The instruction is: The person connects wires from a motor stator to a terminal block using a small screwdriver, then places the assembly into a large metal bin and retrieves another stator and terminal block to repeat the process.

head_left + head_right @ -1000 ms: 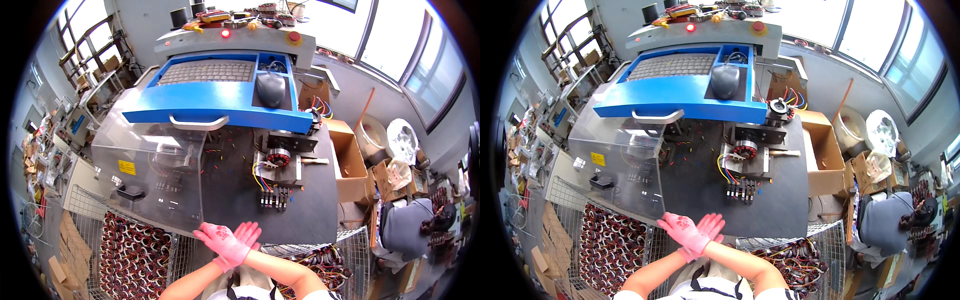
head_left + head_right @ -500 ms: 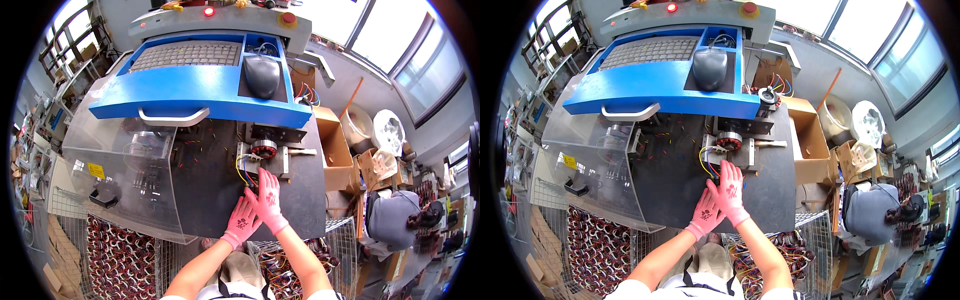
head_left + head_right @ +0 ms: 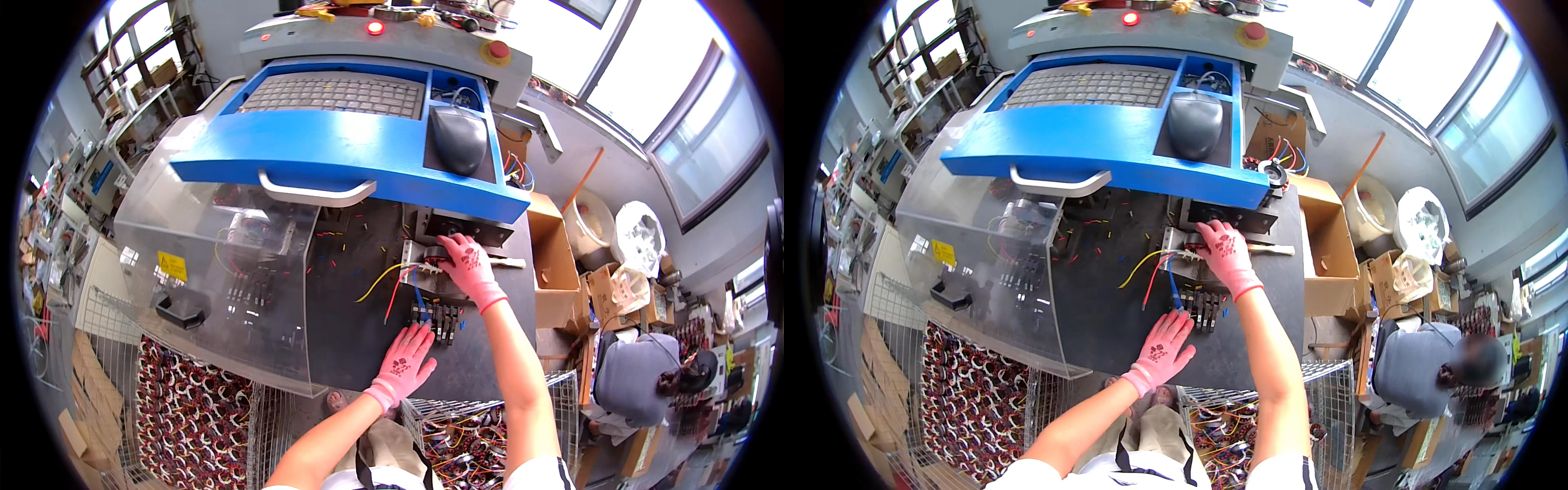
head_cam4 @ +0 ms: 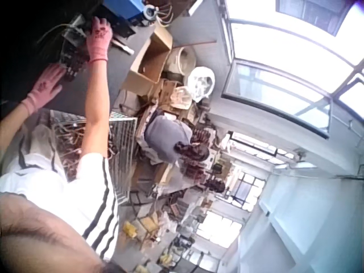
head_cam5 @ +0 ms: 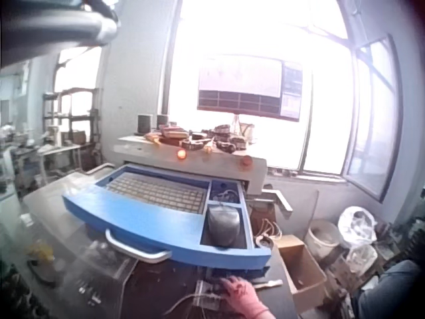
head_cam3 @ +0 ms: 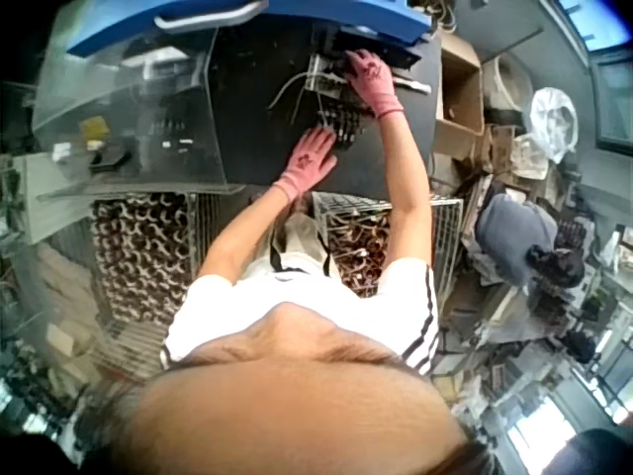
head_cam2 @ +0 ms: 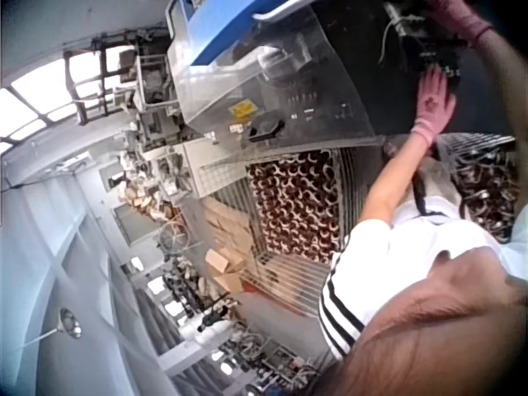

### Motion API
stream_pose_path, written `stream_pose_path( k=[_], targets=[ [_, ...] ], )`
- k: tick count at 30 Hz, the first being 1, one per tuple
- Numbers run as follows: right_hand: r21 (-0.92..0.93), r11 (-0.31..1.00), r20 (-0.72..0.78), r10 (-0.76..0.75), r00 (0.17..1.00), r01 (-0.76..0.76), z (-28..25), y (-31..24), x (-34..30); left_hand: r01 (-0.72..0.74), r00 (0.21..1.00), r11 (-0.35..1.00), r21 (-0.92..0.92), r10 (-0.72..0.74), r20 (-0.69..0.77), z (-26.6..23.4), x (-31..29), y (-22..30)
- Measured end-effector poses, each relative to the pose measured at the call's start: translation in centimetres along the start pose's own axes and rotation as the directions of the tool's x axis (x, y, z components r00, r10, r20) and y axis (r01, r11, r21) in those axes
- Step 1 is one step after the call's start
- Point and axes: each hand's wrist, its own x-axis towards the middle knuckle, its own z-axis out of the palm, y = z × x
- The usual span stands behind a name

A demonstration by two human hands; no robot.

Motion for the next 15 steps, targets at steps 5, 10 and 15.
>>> stream_pose_path(
  k=[5, 10, 15],
  targets=[
    [0.674, 0.689, 0.177, 0.203, 0.963, -0.269, -2.7, -9.1, -9.6, 0.180, 0.902, -0.259, -0.949, -0.340, 0.264, -1.9, -6.1, 2.0],
    [0.403, 0.915, 0.115, -0.058, 0.992, 0.007, -3.4, -14.5, -17.8, 0.131, 0.838, -0.750, -0.648, -0.266, 0.477, -6.8, -10.6, 6.1],
    [0.785, -0.098, 0.619, 0.089, 0.780, -0.611, -3.0, -20.5, -18.3, 0.078, 0.863, -0.867, -0.492, -0.189, 0.469, -8.9, -17.4, 8.2]
  ],
)
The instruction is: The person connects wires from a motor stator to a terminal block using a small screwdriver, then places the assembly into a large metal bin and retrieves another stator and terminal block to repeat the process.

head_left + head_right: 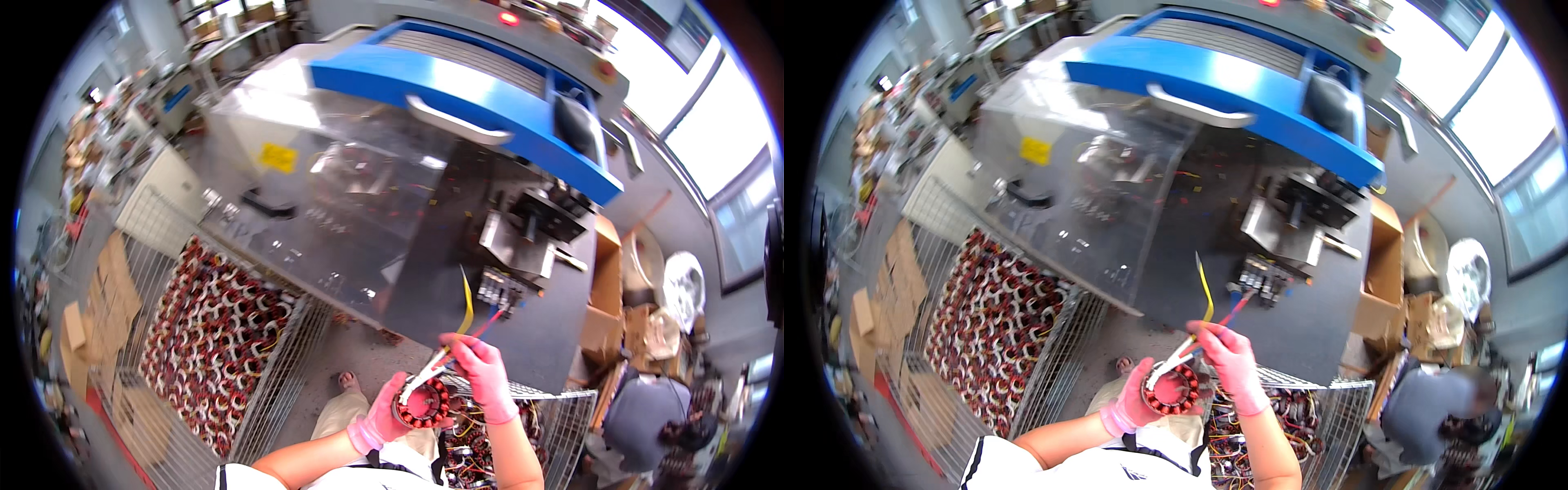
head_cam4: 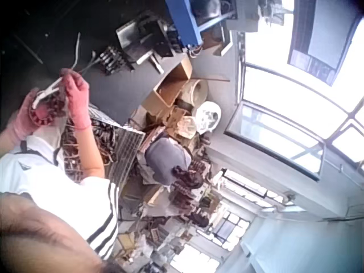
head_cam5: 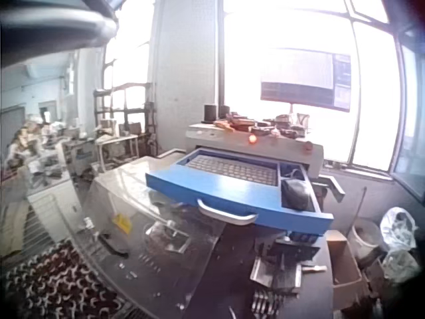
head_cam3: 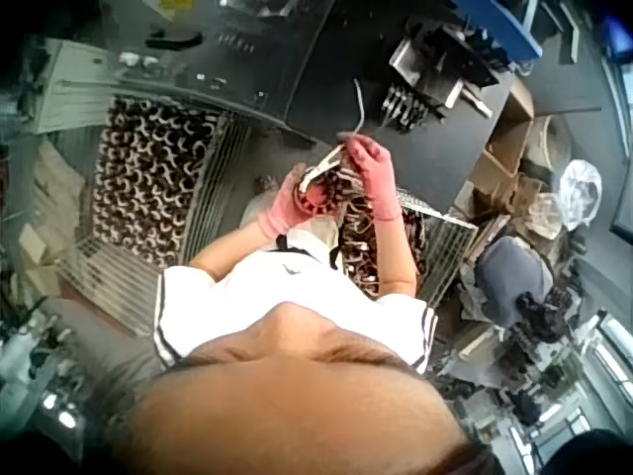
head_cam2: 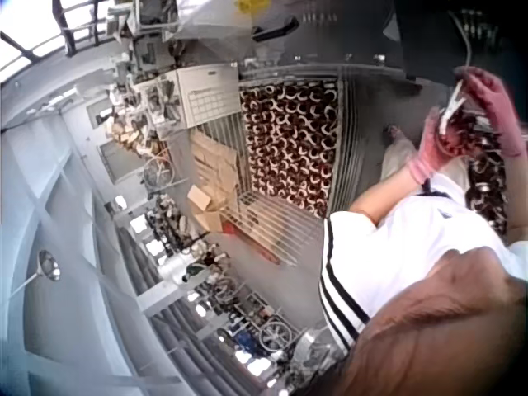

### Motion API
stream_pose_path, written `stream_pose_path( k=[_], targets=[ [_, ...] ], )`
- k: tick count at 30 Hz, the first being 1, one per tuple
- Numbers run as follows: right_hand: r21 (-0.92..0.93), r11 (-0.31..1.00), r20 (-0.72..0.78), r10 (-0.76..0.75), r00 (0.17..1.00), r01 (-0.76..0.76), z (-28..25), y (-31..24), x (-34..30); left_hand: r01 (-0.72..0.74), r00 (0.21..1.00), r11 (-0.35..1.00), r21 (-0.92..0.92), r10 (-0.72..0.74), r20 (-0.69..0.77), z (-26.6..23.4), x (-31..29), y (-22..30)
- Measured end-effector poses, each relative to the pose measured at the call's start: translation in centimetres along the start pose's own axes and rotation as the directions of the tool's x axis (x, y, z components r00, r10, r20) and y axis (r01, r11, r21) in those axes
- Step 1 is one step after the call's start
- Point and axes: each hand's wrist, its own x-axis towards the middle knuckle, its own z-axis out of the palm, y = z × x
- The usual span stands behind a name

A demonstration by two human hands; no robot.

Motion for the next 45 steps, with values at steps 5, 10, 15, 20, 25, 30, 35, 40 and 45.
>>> stream_pose_path(
  k=[5, 10, 15, 20, 25, 30, 35, 40, 45],
  targets=[
    [0.363, 0.929, 0.146, 0.022, 0.989, -0.075, 4.3, 5.3, -1.4, -0.076, 0.991, 0.971, -0.225, 0.098, 0.087, -2.6, -7.9, -0.8],
    [0.254, 0.957, 0.281, 0.066, 0.958, -0.140, 15.4, 10.4, -3.2, -0.302, 0.948, 0.895, -0.329, 0.318, -0.005, -6.3, -18.5, -1.9],
    [-0.374, 0.903, 0.442, -0.027, 0.896, 0.212, 30.2, 15.0, -10.6, -0.584, 0.803, 0.723, -0.368, 0.581, -0.133, -7.9, -31.7, -4.0],
    [-0.267, 0.151, 0.962, -0.006, 0.271, 0.952, 41.4, 21.4, -16.6, -0.877, 0.480, 0.421, -0.231, 0.782, -0.397, -11.6, -43.0, -6.6],
    [-0.148, 0.477, 0.898, 0.432, -0.085, 0.866, 50.4, 25.7, -19.0, -0.959, 0.233, 0.140, -0.245, 0.882, -0.410, -15.0, -51.4, -8.0],
    [-0.191, 0.367, 0.447, 0.858, -0.253, 0.910, 57.2, 30.4, -17.5, -0.924, 0.274, 0.155, -0.349, 0.907, -0.321, -17.1, -55.4, -7.2],
    [-0.259, 0.546, 0.726, 0.654, -0.212, 0.797, 63.6, 37.6, -13.7, -0.537, -0.457, 0.100, 0.837, 0.800, -0.389, -21.7, -62.0, -1.5],
    [-0.406, 0.292, 0.686, 0.723, 0.078, 0.866, 72.9, 45.5, -4.6, 0.479, -0.638, 0.478, 0.737, 0.766, -0.082, -23.0, -78.0, 1.8],
    [-0.361, -0.069, 0.802, 0.485, 0.348, 0.930, 81.5, 61.1, 7.9, 0.459, -0.720, 0.734, 0.501, 0.637, -0.275, -30.1, -89.4, 4.0]
  ],
)
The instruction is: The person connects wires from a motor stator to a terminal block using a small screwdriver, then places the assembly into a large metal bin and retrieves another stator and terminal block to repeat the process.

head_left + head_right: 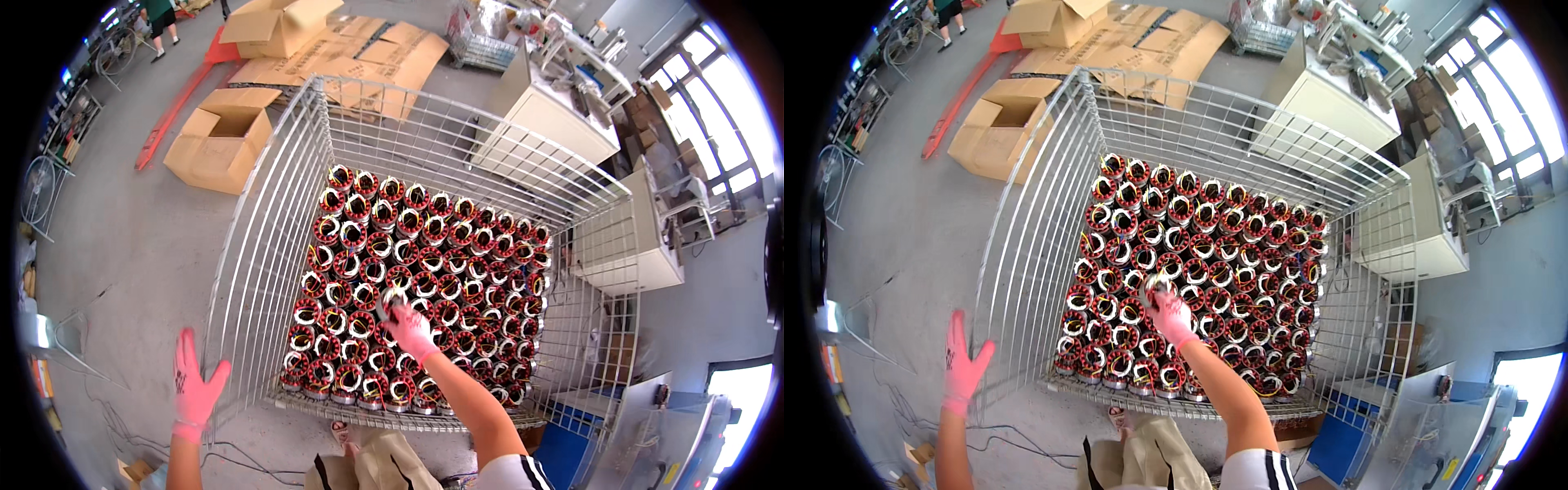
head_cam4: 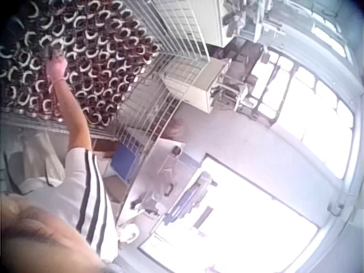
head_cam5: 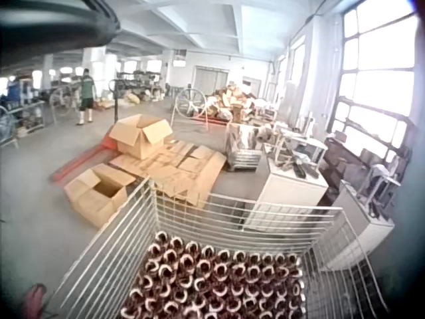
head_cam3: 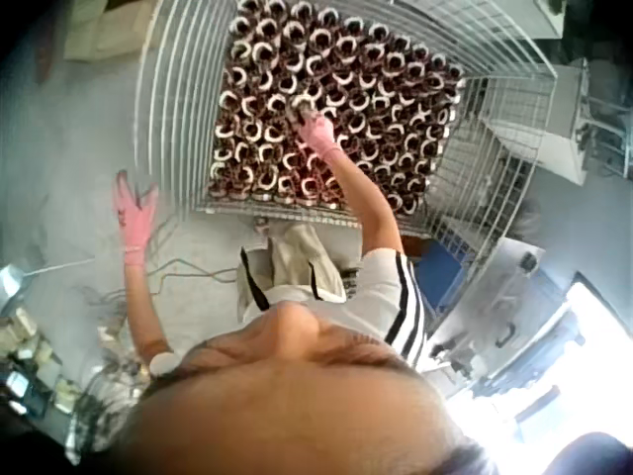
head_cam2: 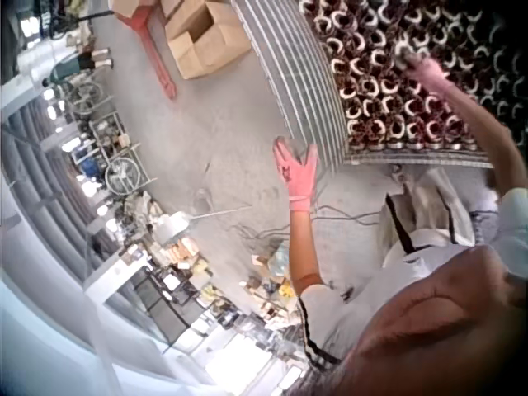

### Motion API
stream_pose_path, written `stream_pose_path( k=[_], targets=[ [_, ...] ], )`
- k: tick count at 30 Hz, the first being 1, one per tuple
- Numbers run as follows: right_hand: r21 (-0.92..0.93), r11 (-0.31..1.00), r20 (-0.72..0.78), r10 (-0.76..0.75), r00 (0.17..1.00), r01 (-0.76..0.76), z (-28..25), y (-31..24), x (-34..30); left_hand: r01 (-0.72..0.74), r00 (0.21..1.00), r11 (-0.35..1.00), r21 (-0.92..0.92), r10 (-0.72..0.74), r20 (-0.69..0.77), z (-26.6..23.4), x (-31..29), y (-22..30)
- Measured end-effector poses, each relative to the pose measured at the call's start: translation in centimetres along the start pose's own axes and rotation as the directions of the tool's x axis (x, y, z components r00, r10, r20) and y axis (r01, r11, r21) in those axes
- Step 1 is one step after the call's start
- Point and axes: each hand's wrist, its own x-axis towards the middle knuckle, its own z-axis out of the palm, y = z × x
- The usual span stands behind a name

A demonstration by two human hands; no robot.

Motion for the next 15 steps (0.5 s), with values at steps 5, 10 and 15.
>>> stream_pose_path(
  k=[5, 10, 15],
  targets=[
    [-0.127, 0.991, -0.207, -0.061, 0.977, 0.035, 5.6, 5.4, 15.8, 0.219, 0.975, 0.946, -0.238, -0.203, 0.091, 2.5, 2.0, 0.0],
    [-0.278, 0.960, -0.203, -0.082, 0.976, 0.023, 7.8, 6.6, 24.2, 0.319, 0.946, 0.936, -0.150, -0.304, 0.115, 2.2, 3.2, 1.6],
    [-0.272, 0.962, -0.129, -0.070, 0.989, 0.033, 10.5, 7.5, 25.9, 0.170, 0.980, 0.981, -0.089, -0.160, 0.118, 2.0, 4.0, 1.4]
  ],
)
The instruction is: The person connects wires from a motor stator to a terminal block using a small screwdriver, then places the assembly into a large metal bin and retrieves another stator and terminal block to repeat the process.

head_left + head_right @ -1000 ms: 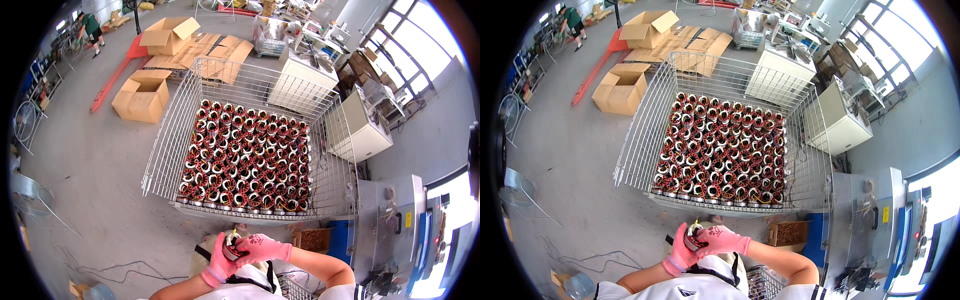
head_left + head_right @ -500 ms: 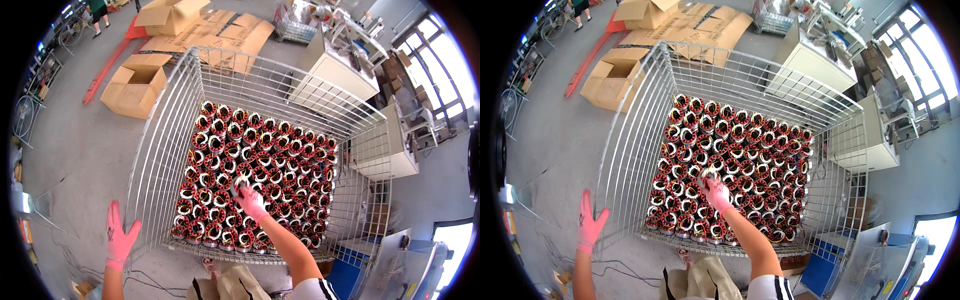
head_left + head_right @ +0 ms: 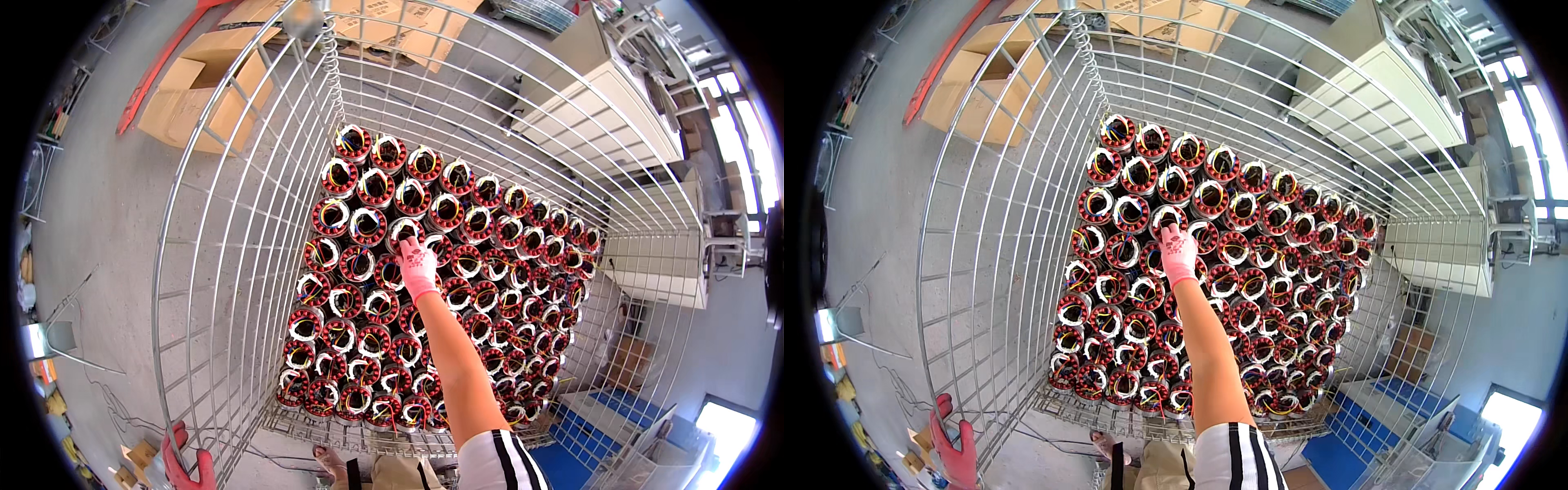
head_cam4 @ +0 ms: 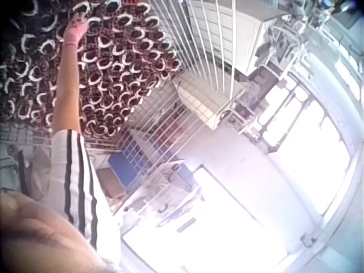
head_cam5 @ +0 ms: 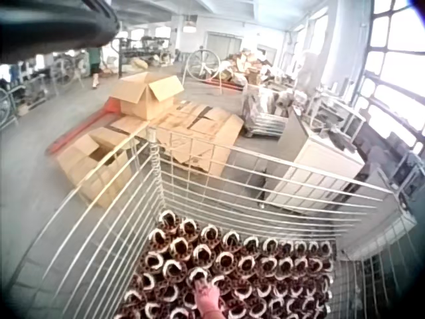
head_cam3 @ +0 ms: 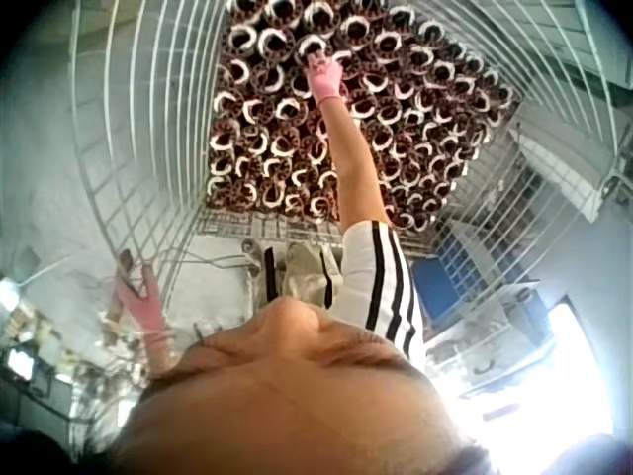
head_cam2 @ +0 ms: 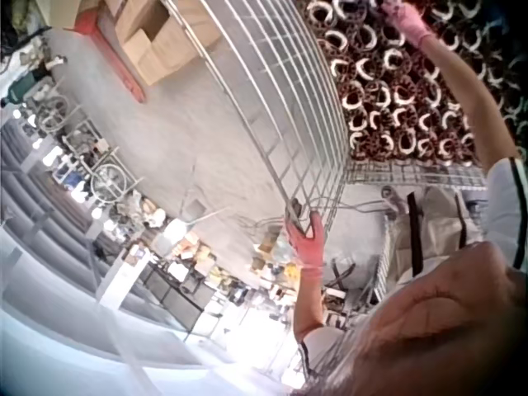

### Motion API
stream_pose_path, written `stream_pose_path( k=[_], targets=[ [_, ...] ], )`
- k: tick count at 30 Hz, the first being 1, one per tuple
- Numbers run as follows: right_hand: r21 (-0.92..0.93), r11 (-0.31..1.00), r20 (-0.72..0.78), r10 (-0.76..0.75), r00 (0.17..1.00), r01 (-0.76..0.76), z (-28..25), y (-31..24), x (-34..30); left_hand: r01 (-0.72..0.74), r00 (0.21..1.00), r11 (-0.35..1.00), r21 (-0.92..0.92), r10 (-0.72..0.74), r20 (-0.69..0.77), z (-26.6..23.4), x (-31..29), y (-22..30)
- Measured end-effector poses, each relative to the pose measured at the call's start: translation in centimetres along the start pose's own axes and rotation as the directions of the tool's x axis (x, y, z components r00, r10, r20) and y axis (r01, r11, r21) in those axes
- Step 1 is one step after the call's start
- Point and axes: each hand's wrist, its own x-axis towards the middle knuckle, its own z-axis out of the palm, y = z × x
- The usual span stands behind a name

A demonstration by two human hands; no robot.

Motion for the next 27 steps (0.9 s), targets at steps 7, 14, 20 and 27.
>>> stream_pose_path(
  k=[7, 14, 20, 27],
  targets=[
    [-0.186, 0.980, 0.037, -0.057, 0.998, 0.063, -0.3, 0.3, -0.3, 0.045, 0.998, 0.999, -0.005, -0.045, 0.049, -0.4, -0.9, -1.2],
    [-0.126, 0.985, 0.054, -0.110, 0.993, 0.116, 0.7, -0.3, 1.5, 0.055, 0.997, 0.998, -0.026, -0.054, 0.059, -0.5, -0.8, -0.6],
    [-0.266, 0.961, 0.215, -0.013, 0.976, 0.071, 0.8, -0.3, 2.6, 0.209, 0.978, 0.976, -0.063, -0.207, 0.026, 0.1, -1.1, -0.6],
    [0.401, 0.900, -0.196, -0.096, 0.976, 0.169, -3.9, -7.6, -5.0, 0.193, 0.981, 0.974, -0.119, -0.192, 0.021, -0.3, -1.4, -0.4]
  ],
)
